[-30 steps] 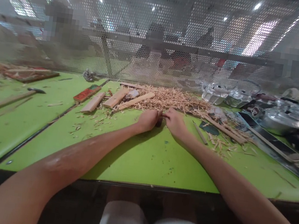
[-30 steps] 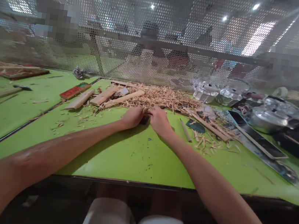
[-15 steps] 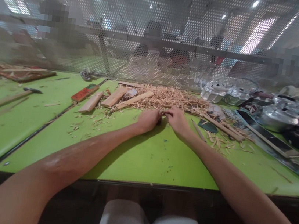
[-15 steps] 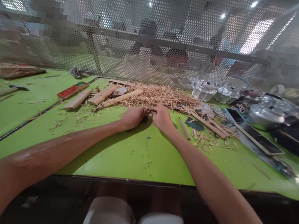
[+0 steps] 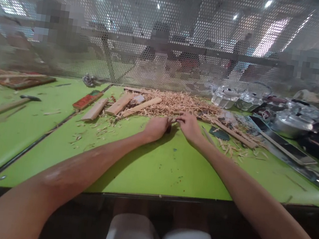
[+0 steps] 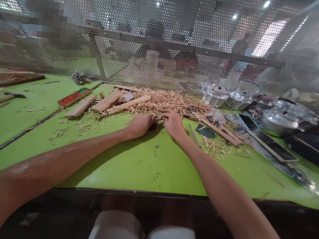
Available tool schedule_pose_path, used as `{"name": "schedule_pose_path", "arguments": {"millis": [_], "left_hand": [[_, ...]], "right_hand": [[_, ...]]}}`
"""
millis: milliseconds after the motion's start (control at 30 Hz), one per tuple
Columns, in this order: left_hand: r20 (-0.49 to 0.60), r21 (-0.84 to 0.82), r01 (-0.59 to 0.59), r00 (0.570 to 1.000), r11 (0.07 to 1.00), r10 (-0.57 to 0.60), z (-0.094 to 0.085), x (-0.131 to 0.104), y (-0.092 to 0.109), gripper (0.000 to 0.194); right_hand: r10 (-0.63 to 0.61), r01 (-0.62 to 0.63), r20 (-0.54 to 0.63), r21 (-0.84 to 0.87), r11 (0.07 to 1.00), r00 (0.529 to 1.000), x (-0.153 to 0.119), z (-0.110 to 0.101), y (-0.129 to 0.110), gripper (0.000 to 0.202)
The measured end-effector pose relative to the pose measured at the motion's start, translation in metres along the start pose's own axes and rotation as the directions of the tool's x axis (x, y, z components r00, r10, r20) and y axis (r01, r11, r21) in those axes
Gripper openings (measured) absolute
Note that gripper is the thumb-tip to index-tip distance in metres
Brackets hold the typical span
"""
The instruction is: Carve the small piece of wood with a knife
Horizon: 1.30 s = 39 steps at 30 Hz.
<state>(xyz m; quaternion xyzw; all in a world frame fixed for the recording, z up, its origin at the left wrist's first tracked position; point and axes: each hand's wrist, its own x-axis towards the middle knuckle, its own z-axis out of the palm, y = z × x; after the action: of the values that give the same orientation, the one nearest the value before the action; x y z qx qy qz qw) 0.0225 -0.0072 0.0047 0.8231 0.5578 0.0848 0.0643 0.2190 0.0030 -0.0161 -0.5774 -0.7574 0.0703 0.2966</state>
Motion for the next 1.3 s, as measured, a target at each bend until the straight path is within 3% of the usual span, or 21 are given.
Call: {"name": "schedule_pose_path", "arguments": {"millis": [233,433,633,833,1033,1300], "left_hand": [[0.001,0.011,-0.050,0.999,0.999,0.050,0.001,0.000,-0.003,0.044],[0.008,0.009,0.014,1.000,1.000,-0.014,-0.001,-0.002,0.002,0.059],[-0.005,0.046,-0.062,0.998,0.997,0.063,0.004,0.001,-0.004,0.049],[-0.004,0.009,0.005,1.000,1.000,-0.005,0.002,0.000,-0.002,0.056],[-0.009,0.013,-0.051,0.999,0.999,0.051,0.003,-0.002,-0.001,0.045],[0.000,-0.005,0.006,1.000,1.000,-0.006,-0.004,-0.007,0.007,0.051]], "right_hand": [[-0.114,0.116,0.051,-0.025,0.993,0.992,-0.005,0.001,-0.005,0.037],[-0.002,0.006,0.035,-0.121,0.993,0.999,-0.002,-0.010,0.002,0.041],[-0.083,0.089,0.098,-0.057,0.994,0.992,-0.007,-0.005,-0.011,0.039],[0.001,0.003,0.046,-0.086,0.996,0.999,-0.004,-0.007,-0.004,0.041],[-0.113,0.116,0.048,-0.063,0.991,0.992,-0.006,0.002,-0.006,0.035],[0.023,-0.021,0.040,-0.052,0.998,0.999,-0.001,-0.012,0.002,0.037]]}}
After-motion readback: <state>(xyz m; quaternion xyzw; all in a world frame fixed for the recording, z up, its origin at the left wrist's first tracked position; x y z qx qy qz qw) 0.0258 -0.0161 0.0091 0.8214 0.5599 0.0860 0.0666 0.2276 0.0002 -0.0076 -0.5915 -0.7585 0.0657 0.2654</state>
